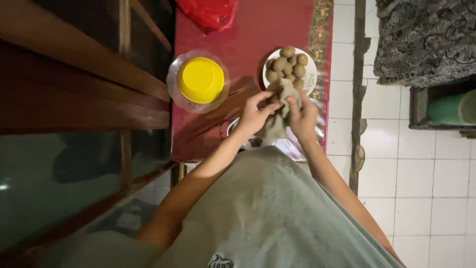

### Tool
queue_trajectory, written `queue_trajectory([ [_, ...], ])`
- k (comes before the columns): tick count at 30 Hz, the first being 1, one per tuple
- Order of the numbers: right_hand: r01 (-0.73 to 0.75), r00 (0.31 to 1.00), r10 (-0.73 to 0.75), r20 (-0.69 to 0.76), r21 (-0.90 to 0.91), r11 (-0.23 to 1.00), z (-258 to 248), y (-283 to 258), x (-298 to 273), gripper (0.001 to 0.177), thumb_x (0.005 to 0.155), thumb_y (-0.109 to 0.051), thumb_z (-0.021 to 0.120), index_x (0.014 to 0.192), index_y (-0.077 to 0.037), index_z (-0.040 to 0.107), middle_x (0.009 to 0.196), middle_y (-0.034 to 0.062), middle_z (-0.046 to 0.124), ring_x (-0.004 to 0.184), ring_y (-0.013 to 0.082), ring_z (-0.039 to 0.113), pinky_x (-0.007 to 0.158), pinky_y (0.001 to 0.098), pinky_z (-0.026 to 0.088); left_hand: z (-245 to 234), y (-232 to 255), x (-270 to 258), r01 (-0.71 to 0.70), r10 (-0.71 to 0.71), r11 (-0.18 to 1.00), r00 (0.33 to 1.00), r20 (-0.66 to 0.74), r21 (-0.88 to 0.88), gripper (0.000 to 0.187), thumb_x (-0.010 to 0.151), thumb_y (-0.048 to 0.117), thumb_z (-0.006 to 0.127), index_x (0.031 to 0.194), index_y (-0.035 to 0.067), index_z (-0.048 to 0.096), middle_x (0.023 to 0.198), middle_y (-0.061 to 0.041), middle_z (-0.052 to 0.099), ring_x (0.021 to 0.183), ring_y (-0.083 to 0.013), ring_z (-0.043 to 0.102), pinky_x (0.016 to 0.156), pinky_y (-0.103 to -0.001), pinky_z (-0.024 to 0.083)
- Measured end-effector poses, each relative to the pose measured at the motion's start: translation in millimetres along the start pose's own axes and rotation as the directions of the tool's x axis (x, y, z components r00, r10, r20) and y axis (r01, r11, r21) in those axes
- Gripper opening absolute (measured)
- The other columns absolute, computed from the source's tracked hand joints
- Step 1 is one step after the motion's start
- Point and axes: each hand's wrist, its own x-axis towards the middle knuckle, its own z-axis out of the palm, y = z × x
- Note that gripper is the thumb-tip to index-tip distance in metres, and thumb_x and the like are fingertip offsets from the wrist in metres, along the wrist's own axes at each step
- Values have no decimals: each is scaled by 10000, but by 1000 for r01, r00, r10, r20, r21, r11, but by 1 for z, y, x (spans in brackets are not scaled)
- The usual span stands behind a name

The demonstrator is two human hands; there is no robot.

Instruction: The person wipes small brown fruits with a cloth, transferring them from a white plastic bag to a white plate on a red table. The person handles the fruits one at a time, rubbing each with the cloth before placing it on the plate.

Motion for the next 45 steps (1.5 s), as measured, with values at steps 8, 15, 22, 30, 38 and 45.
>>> queue_trajectory([
  [8, 91, 996, -91, 6, 73, 993, -17, -2, -3, 384, 1081, -146, 638, 1408, 45, 572, 1332, 194, 662, 1227, 265, 620, 1056, 371, 469, -11, 8, -5, 315, -275, 875, 948, 158, -368, 457, 948, -1, 639, 1400, 50, 596, 1247, -38, 659, 1001, -157, 722, 886, -288, 596],
  [15, -66, 993, 61, 104, 46, 997, 10, -3, -15, 362, 957, -173, 761, 1268, -19, 655, 1125, 165, 761, 1044, 224, 719, 933, 342, 550, -5, -2, -14, 308, -346, 886, 937, -52, -346, 416, 942, 65, 660, 1346, -29, 628, 1118, -137, 720, 875, -194, 723, 788, -319, 640],
  [22, 66, 996, -69, 54, 66, 996, 12, 5, -26, 286, 966, -130, 767, 1208, -2, 686, 1143, 150, 762, 1022, 225, 742, 910, 334, 559, -1, 11, -20, 308, -317, 923, 948, 0, -231, 361, 956, 102, 728, 1247, -102, 663, 1128, -140, 713, 952, -176, 713, 824, -318, 628],
  [30, 5, 999, -4, 44, -31, 1000, -9, 4, -23, 262, 963, -103, 766, 1203, -35, 688, 1062, 155, 749, 963, 271, 740, 884, 366, 563, -18, -7, -18, 371, -356, 820, 927, 120, -436, 423, 997, 56, 609, 1395, -77, 553, 1225, -167, 679, 1076, -271, 709, 977, -366, 598],
  [38, 52, 979, 41, 201, -435, 899, -26, 35, -36, 544, 839, -197, 793, 1357, -131, 639, 1368, 266, 547, 1225, 459, 552, 1019, 506, 482, -24, -30, -22, 443, -392, 744, 896, 209, -501, 416, 1015, 32, 531, 1416, -79, 524, 1284, -180, 656, 1160, -317, 687, 1020, -410, 534],
  [45, 200, 913, 43, 405, -536, 820, -6, 40, -47, 553, 828, -329, 844, 1327, -204, 641, 1454, 187, 515, 1293, 438, 487, 1003, 617, 415, -25, -29, -24, 467, -447, 785, 882, 150, -407, 373, 1020, 102, 608, 1358, -55, 595, 1236, -178, 667, 1059, -281, 701, 939, -380, 604],
])
